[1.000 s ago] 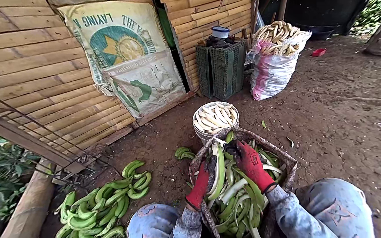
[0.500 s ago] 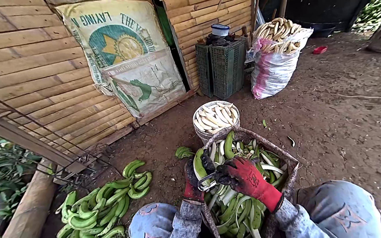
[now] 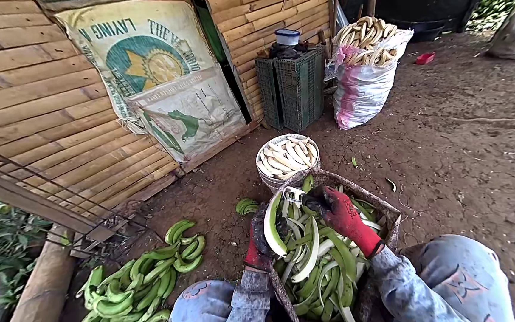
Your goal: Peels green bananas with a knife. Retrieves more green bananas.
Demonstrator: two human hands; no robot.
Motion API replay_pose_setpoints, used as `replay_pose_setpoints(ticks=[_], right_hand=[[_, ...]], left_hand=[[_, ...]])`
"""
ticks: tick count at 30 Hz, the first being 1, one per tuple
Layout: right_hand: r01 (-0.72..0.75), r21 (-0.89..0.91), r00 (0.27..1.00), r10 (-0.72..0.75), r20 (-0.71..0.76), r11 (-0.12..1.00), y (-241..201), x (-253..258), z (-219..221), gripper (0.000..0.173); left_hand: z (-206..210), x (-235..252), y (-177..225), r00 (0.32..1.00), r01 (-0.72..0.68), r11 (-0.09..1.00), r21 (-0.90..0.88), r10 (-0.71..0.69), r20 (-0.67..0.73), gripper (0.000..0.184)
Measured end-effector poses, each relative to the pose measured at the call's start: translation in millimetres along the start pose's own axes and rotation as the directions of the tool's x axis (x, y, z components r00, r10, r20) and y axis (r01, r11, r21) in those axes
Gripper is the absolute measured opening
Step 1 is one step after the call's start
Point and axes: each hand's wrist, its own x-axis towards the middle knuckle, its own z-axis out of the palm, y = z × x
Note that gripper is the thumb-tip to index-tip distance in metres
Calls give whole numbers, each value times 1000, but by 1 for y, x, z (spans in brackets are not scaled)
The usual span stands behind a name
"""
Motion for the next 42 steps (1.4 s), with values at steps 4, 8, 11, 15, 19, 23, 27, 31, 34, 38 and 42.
replay_pose_setpoints(ticks=[4, 8, 11, 15, 19, 23, 27, 31, 34, 38, 42], right_hand=[[317, 38, 886, -311, 343, 948, -17, -16, 6, 33], [192, -194, 980, -180, 80, 962, -14, -13, 27, 35], [-123, -258, 986, 89, -139, 958, -11, 4, 21, 42], [-208, -164, 956, 165, -243, 964, -2, 9, 11, 47], [7, -21, 997, -5, 74, 1000, -42, -5, 41, 67], [-16, -65, 999, 19, 45, 998, -54, 14, 69, 57], [-160, -148, 987, 162, 3, 976, -38, 99, 52, 46], [-217, -278, 976, 204, -75, 936, 0, 191, 49, 33], [-268, -350, 963, 259, -73, 898, 24, 244, 51, 35], [-273, -381, 958, 284, -27, 884, 38, 260, 37, 36], [-114, -372, 993, 116, -17, 921, 20, 192, -1, 33]], left_hand=[[-2, 7, -4, 984, 90, 946, -311, -37, 173, 57], [3, -1, -4, 992, -97, 989, 110, 88, 89, 38], [5, -4, -8, 982, -185, 928, 322, 184, 35, 35], [8, -2, -6, 907, -178, 801, 572, 359, -221, 37], [14, 2, -4, 884, -309, 909, 278, 383, -269, 38], [13, 6, -3, 911, -370, 908, 197, 396, -118, 42], [14, 14, 6, 857, -332, 910, 247, 401, -324, 46], [8, 11, 16, 818, -298, 940, 169, 342, -462, 40], [6, 11, 18, 805, -319, 937, 143, 347, -482, 40], [5, 11, 15, 824, -273, 905, 327, 395, -405, 43], [19, 8, 5, 893, -209, 795, 569, 392, -220, 42]])
